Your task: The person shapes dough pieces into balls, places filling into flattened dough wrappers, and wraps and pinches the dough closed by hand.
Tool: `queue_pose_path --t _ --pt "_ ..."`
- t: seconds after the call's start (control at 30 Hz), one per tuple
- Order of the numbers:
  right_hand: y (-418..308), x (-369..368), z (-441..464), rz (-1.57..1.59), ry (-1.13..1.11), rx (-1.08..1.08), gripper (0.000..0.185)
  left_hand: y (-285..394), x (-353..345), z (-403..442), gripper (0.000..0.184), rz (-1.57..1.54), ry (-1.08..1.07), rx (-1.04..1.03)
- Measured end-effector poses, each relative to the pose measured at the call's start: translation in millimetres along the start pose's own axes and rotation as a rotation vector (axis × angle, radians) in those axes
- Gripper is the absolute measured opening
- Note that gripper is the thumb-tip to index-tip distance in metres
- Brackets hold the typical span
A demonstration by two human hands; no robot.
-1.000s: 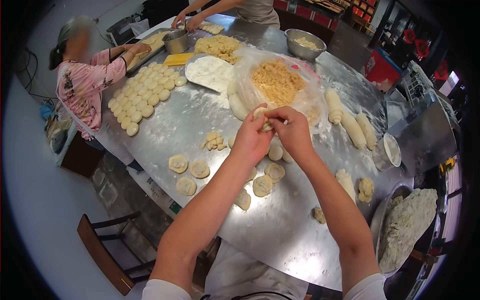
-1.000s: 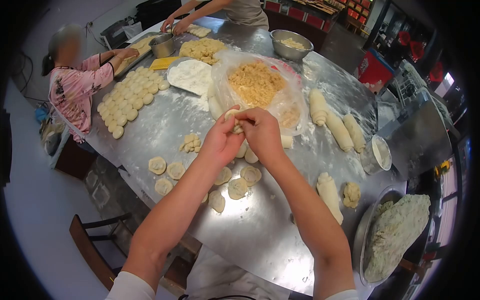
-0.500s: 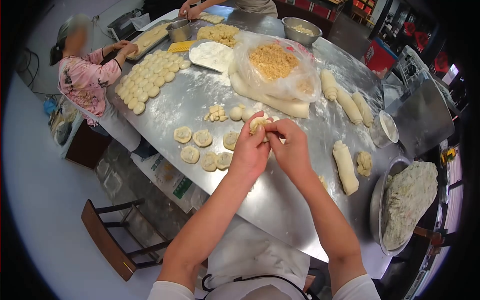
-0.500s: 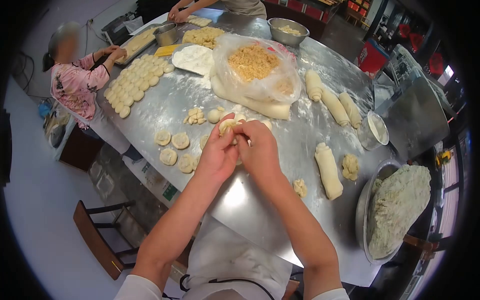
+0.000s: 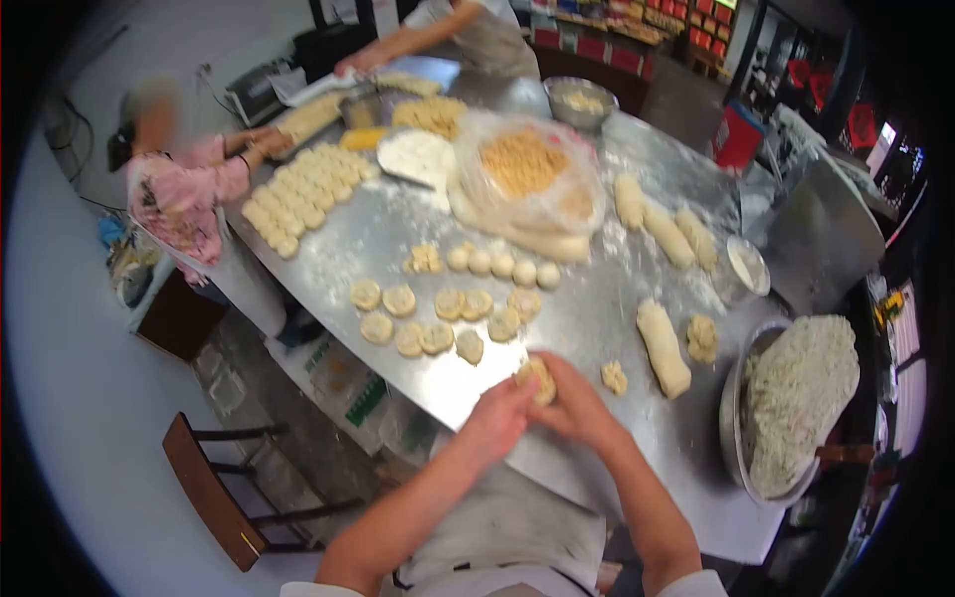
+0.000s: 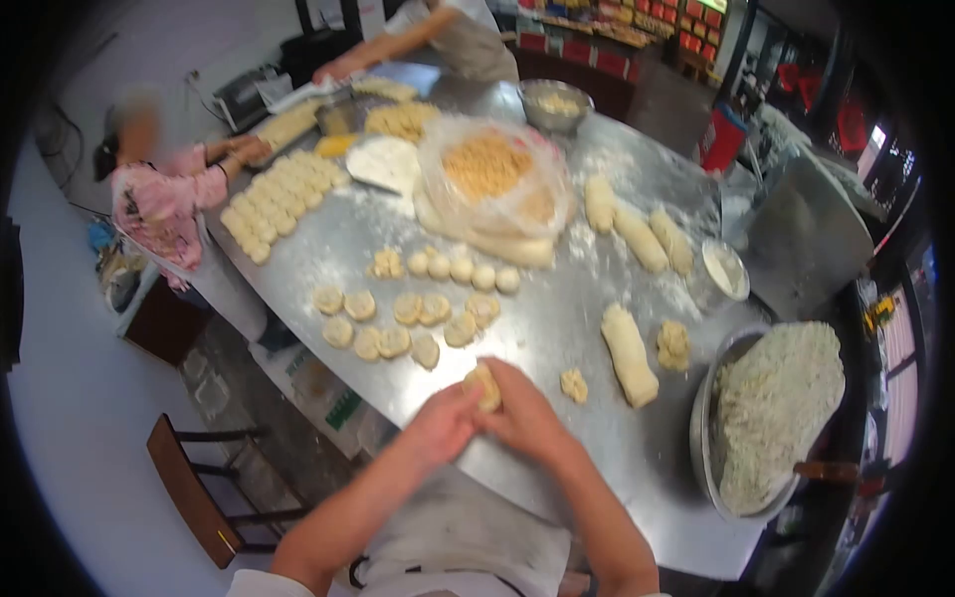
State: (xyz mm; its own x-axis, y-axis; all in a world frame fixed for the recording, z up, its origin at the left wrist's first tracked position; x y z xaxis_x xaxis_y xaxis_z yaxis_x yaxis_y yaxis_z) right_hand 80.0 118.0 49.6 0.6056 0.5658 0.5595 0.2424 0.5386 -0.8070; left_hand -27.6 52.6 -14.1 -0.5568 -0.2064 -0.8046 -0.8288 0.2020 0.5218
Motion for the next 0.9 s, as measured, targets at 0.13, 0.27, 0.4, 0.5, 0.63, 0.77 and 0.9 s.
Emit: queue_pose_path --t 0.13,0.27,0.4,0.5,0.63,0.77,0.9 --pt "-6 -7 -22 -0.079 -0.028 -0.014 0.063 -32 7 -6 0.032 0.145 0.095 0.065" --pt "-2 -7 -39 -0.064 -0.072 -0.107 0.055 -42 -1 -11 0.028 0.344 0.215 0.164" --pt "-2 -5 -55 0.416 0.1 -0.182 0.048 -18 -32 -45 0.035 0.119 0.054 0.32" --pt "8 -13 -67 0.715 0.055 -0.2 0.051 -14 -38 -51 0.04 -0.082 -0.013 0.422" --pt "-10 -13 -63 0.601 -0.059 -0.224 0.071 -37 -3 -37 0.042 -0.126 -0.008 0.367" --pt "-4 0 -77 0.32 -0.003 -0.227 0.081 -56 4 -34 0.041 -0.173 -0.03 0.266" --pt "-11 -6 -84 0.025 0.0 -0.251 0.067 -67 -10 -31 0.04 -0.03 -0.059 0.204"
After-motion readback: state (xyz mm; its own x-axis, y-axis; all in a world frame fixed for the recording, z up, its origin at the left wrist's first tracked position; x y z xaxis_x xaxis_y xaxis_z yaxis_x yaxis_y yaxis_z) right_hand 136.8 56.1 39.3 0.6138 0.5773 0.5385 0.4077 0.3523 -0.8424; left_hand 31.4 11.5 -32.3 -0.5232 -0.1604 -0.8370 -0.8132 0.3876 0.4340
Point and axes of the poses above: each hand's wrist, its own z-axis towards the middle knuckle, its own x-axis out of the back of the hand, y = z × x, the point moved 5 cm from there along z, towards the middle knuckle, and after that the axes turned 1 degree about x, right-handed, at the moved point
